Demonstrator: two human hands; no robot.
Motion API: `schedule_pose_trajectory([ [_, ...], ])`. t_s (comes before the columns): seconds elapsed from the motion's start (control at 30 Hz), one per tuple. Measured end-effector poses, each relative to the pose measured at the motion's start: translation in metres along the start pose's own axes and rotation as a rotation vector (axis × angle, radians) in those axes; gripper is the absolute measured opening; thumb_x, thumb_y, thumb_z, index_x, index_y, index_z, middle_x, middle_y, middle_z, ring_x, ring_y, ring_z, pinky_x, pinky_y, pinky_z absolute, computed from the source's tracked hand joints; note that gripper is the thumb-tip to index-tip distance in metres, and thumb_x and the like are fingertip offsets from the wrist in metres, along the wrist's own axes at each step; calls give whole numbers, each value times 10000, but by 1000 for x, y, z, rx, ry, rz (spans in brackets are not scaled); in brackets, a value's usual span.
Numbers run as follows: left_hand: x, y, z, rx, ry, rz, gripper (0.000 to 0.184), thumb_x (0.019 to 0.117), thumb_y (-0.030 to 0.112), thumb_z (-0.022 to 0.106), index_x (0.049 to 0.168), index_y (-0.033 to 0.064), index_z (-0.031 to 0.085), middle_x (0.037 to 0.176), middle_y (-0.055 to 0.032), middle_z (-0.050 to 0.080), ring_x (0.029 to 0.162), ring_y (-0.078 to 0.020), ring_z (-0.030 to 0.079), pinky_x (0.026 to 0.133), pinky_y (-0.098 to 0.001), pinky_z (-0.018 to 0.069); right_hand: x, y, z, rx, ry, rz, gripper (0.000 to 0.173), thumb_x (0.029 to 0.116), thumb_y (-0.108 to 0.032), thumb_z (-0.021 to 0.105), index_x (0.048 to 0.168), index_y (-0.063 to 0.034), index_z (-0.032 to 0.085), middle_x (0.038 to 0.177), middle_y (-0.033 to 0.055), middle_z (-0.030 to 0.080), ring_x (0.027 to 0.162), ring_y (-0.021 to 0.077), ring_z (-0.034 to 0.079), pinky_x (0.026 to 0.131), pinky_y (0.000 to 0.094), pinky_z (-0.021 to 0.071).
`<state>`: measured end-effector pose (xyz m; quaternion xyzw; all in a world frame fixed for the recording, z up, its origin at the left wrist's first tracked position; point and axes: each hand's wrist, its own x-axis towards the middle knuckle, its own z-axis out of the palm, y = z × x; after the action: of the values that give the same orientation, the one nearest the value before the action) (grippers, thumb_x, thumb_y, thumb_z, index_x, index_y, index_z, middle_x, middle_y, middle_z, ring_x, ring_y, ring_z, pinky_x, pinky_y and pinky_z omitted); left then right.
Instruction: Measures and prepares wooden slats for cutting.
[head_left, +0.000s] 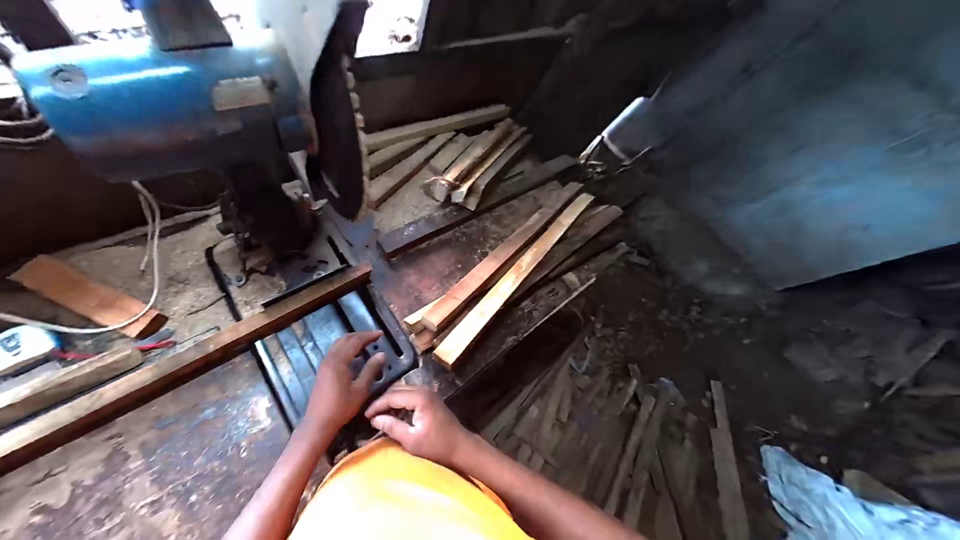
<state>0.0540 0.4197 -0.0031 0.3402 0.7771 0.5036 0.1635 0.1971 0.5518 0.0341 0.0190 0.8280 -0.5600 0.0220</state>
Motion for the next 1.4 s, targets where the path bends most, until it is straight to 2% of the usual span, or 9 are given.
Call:
schedule_pose_trajectory([
  [0.13,65,19,58,119,-219,106,505,959,281,703,1438,161,593,1420,-89,584,1298,-289,557,1070,-523,493,-20,-10,-46,89,36,-89,193,1005,-144,632,1102,-31,754,1053,82,746,942,113,709,858,295,601],
  [0.37,93,16,87,141,-187,46,466,938,272,746,1383,180,644,1203,-121,653,1082,-264,646,925,-492,569,-44,-2,-99,165,346,-126,175,1002,-92,612,1061,5,744,949,84,742,804,125,703,742,300,618],
  [0.47,82,23,63,-4,-82,-74,315,1055,286,569,1307,129,673,1019,-54,743,864,-174,719,807,-441,611,-41,1,-113,172,400,-121,170,1000,-67,599,1047,16,740,927,84,737,790,129,697,737,302,615],
  [0.6,43,25,4,-246,31,-343,413,1113,311,376,1103,36,684,878,-67,755,694,-170,708,655,-349,608,-14,-5,-115,133,420,-125,160,990,-58,601,1038,-9,745,932,64,737,804,132,706,742,311,626],
  [0.83,-67,0,-97,-369,275,-562,411,1102,293,380,1259,17,641,897,-112,745,711,-190,716,651,-315,612,58,-21,-64,-249,314,-142,158,954,-116,670,1081,-105,763,1018,18,724,934,123,687,834,332,603],
  [0.93,-113,-6,-136,-336,296,-481,504,985,387,575,1363,54,603,989,-110,747,803,-209,732,718,-328,622,80,-41,-37,-329,194,17,183,977,-160,672,1136,-112,746,1098,59,708,980,188,690,862,416,600],
  [1.1,-163,19,-179,-248,432,-431,623,839,316,822,1398,159,596,1176,-46,739,1000,-186,740,875,-368,642,88,-45,-1,333,152,518,414,1098,-357,462,1317,-30,590,1109,120,729,920,236,733,820,431,622],
  [1.2,-183,29,-201,-242,501,-307,518,858,131,806,1343,106,627,1150,-28,745,965,-146,743,869,-341,648,102,-35,17,858,284,554,564,1100,-518,251,1271,-94,582,1090,81,716,972,217,717,854,410,606],
  [1.4,-203,28,-217,-313,464,-77,527,830,120,844,1306,23,641,1061,-39,754,858,-126,739,802,-321,653,134,-25,16,1029,667,503,488,1077,-541,321,1302,-138,479,1152,42,636,1063,175,652,919,417,562],
])
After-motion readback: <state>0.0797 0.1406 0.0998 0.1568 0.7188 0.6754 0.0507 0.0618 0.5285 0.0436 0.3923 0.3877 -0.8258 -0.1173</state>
